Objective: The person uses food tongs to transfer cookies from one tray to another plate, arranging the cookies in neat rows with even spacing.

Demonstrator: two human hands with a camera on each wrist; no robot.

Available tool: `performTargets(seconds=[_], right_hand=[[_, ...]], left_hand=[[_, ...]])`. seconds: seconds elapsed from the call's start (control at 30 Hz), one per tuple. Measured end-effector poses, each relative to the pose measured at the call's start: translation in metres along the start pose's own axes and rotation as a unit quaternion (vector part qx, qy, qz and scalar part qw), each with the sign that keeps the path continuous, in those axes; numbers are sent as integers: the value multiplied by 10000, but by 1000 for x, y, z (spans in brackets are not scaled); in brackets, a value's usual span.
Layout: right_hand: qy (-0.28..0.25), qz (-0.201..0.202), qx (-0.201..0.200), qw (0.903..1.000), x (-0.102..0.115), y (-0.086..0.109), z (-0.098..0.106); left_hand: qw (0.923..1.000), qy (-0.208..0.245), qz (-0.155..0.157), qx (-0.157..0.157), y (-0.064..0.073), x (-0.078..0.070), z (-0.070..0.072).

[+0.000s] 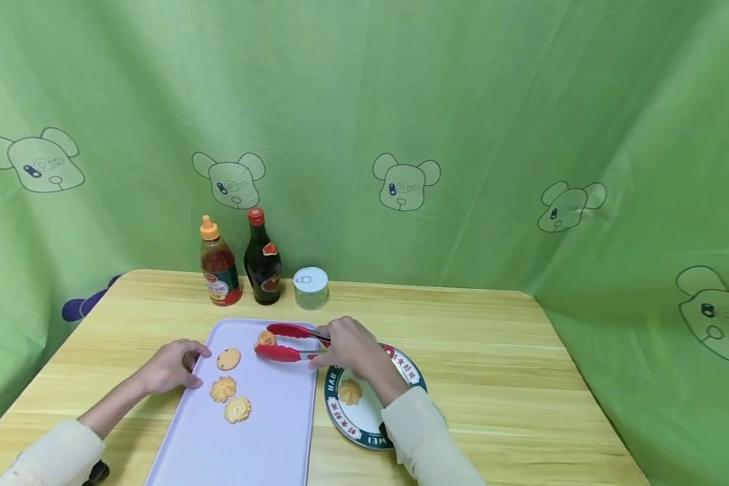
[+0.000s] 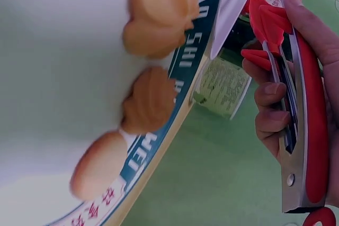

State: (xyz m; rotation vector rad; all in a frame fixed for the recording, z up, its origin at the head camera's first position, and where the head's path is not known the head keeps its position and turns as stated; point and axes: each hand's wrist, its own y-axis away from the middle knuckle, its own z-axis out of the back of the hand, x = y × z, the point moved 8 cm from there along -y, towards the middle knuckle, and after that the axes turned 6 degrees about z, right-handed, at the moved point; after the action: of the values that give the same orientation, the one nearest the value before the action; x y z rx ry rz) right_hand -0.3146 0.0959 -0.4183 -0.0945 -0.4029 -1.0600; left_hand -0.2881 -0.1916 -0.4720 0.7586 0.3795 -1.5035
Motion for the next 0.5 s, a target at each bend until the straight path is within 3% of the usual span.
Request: performTargets(seconds=[0.23, 0.5], right_hand=[[78, 125, -299, 9994, -13, 23, 10], [232, -60, -457, 9987, -36, 52, 23]], left_hand=[[10000, 0, 37, 34, 0, 1, -1], [9999, -40, 110, 61, 0, 1, -1]])
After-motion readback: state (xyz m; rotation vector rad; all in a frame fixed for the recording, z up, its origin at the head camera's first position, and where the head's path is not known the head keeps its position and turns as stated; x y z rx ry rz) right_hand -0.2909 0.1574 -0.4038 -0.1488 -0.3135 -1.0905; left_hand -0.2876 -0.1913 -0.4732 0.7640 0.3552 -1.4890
